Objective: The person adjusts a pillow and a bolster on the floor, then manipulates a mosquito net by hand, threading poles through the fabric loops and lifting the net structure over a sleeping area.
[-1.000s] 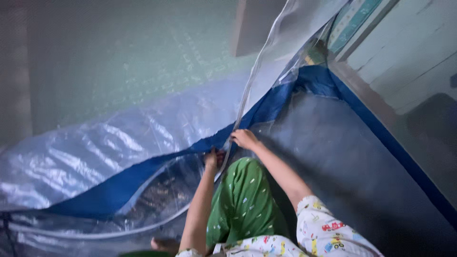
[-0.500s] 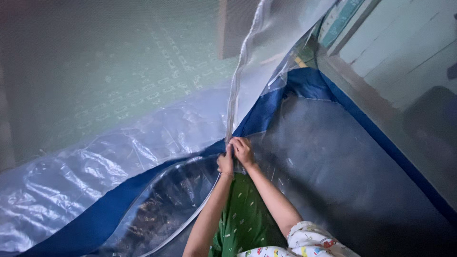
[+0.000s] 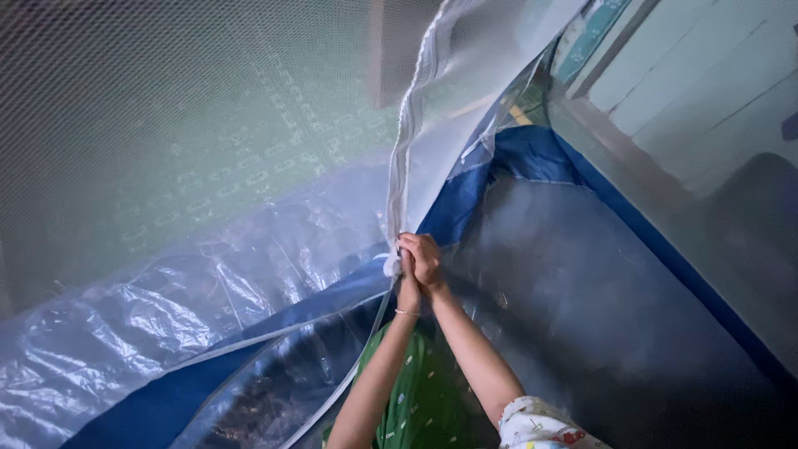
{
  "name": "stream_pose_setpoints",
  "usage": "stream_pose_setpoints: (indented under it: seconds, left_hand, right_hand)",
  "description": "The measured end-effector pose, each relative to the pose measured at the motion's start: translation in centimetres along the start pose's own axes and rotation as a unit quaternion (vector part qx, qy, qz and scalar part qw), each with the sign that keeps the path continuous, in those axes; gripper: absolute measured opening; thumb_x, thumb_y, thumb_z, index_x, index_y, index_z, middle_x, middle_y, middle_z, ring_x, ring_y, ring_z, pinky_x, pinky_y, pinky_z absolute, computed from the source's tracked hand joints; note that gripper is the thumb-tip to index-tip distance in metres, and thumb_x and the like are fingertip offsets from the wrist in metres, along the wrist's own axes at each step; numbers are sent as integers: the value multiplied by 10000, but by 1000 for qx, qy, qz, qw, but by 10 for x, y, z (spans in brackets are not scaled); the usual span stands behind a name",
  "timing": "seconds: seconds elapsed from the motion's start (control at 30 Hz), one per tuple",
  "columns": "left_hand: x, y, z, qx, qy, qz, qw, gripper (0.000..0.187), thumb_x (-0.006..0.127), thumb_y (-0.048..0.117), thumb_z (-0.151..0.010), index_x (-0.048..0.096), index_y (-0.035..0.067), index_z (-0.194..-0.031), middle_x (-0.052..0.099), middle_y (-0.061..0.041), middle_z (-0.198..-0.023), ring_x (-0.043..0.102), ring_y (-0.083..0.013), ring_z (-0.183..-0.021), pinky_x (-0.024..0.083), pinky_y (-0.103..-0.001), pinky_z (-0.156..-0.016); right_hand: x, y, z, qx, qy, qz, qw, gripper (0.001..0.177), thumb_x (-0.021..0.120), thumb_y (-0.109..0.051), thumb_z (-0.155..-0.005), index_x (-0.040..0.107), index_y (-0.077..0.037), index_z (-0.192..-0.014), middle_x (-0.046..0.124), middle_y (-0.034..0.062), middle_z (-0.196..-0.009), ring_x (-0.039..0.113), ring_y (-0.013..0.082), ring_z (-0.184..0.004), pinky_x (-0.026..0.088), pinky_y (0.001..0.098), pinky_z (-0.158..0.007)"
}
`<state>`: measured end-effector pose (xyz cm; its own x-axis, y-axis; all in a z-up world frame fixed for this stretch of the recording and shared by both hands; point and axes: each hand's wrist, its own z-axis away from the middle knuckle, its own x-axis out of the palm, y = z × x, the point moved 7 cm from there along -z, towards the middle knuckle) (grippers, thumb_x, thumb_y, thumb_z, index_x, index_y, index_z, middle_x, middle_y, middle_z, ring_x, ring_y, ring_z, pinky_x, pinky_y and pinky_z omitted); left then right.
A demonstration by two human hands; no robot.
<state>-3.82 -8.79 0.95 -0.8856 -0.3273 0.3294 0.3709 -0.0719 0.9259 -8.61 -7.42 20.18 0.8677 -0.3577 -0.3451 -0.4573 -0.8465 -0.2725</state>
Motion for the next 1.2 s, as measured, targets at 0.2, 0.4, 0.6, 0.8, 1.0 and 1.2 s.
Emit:
stream_pose_setpoints:
  seconds: [0.2, 0.4, 0.6, 0.8, 1.0, 1.2]
  left_hand:
    - [-6, 57, -1, 99, 1, 169, 981, 522, 596, 290, -967, 524, 46, -1423, 645, -95, -1269, 590, -182, -1158, 457, -305, -1017]
    - [1, 57, -17, 43, 23, 255, 966, 454, 534, 337, -1071, 625, -49, -1292, 650, -86, -1214, 592, -166, -1112, 477, -304, -971]
    - [-1, 93, -19, 20, 89, 280, 956, 524, 483, 443, -1057, 634, -19, -1250, 675, -106, -1191, 619, -190, -1102, 491, -331, -973]
    - [-11, 74, -36, 27, 116, 333, 935, 510, 435, 430, -1067, 648, -21, -1169, 695, -110, -1143, 645, -215, -1083, 509, -364, -982]
    - [-18, 57, -57, 41, 72, 456, 886, 338, 476, 362, -1101, 602, 53, -1046, 662, -100, -1050, 630, -221, -1031, 506, -400, -980]
    - [12, 130, -13, 16, -12, 456, 890, 449, 421, 427, -1048, 484, 91, -1338, 573, -60, -1345, 529, -204, -1272, 416, -365, -1095]
  right_hand:
    - [-9, -13, -26, -10, 9, 23, 1000, 199, 698, 63, -883, 655, -43, -1047, 749, 131, -1078, 730, 280, -924, 539, 394, -784]
    - [-11, -27, -53, -35, 13, 11, 999, 230, 719, 60, -857, 666, -49, -1052, 745, 123, -1075, 736, 285, -939, 549, 402, -791]
    - [-7, -34, -76, -59, 18, -3, 998, 225, 738, 52, -871, 675, -39, -1067, 746, 116, -1070, 738, 281, -943, 555, 400, -796]
    - [-6, -46, -100, -72, 33, -10, 997, 221, 736, 39, -884, 659, -32, -1079, 731, 127, -1052, 724, 291, -911, 550, 409, -763]
    - [-8, -53, -124, -79, 47, -10, 996, 252, 721, 48, -888, 627, -32, -1107, 723, 135, -1068, 722, 294, -908, 537, 409, -747]
    - [-18, -66, -150, -90, 86, 19, 992, 284, 738, 61, -901, 613, -48, -1132, 707, 111, -1090, 711, 287, -934, 553, 407, -765]
